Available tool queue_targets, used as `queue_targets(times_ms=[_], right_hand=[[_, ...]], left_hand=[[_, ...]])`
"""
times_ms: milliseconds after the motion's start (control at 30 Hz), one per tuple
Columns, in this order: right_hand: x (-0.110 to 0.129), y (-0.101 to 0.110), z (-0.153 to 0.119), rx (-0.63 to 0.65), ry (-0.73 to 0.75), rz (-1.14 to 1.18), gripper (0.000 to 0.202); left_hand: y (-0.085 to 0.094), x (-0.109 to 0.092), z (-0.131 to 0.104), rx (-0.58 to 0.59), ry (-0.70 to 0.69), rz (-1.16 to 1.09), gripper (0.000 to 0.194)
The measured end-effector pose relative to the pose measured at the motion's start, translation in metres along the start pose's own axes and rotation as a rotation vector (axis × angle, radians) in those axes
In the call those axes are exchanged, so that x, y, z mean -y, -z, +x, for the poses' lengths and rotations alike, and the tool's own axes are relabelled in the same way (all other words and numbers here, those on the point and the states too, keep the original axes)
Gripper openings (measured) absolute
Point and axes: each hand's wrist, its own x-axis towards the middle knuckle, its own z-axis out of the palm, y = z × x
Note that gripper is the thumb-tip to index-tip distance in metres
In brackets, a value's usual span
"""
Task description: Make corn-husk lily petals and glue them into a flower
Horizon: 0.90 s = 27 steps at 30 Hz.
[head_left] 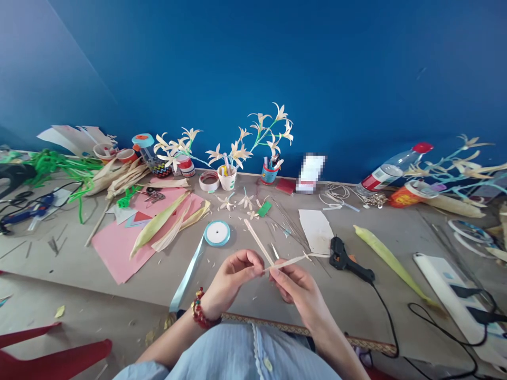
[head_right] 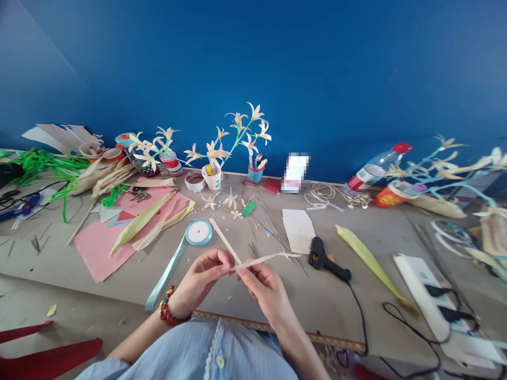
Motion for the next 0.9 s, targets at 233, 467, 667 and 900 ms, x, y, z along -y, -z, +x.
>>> queue_targets(times_ms=[233,467,667,900], right_hand=[[0.0004,0.0010,0.0005,0.033,0.065,-0.079,0.043],[-0.0010,-0.0065,0.0001,0.071,0.087,-0.135,0.048],[-0.0044,-0.0027,0.0030,0.018,0.050,-0.109,0.049],[-0.0040,-0.0063,0.0040,-0.073,0.121,-0.109,0.040]], left_hand=[[0.0003,-0.0011,-0.0031,-0.046,-0.127,0.344,0.018],[-0.0045,0.0007,0.0001,-0.001,-0.093,0.143,0.019],[0.0005,-0.0016,-0.0023,-0.041,-0.048,0.281,0.021],[0.0015,-0.0011,-0.0013,-0.105,-0.221,0.588,0.016]])
